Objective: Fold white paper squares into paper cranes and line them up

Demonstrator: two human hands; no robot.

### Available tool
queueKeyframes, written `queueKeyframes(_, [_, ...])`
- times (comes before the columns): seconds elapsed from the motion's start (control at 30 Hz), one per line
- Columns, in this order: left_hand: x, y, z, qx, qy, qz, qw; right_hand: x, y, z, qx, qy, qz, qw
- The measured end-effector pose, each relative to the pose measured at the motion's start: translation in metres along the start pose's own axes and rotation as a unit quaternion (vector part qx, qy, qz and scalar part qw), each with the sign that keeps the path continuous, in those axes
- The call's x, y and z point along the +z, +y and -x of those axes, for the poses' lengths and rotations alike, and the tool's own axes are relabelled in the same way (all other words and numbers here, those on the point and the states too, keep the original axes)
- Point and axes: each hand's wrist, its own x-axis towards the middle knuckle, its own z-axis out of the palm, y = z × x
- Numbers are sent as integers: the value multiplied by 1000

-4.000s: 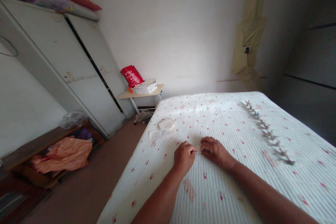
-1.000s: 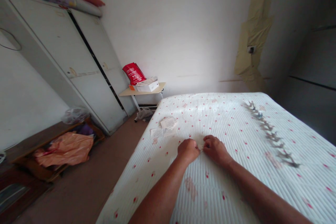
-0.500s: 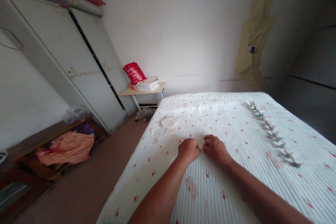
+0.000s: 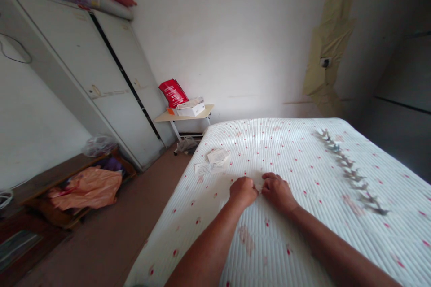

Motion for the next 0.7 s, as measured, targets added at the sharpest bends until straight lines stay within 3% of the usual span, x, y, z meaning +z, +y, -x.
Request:
queueKeyframes(0.4, [1, 0, -2, -15, -17, -4, 1000, 0, 12, -3, -16, -1, -88, 996])
queueKeyframes(0.7, [1, 2, -3, -20, -18, -12, 1000, 2, 10, -5, 1, 1, -92, 996])
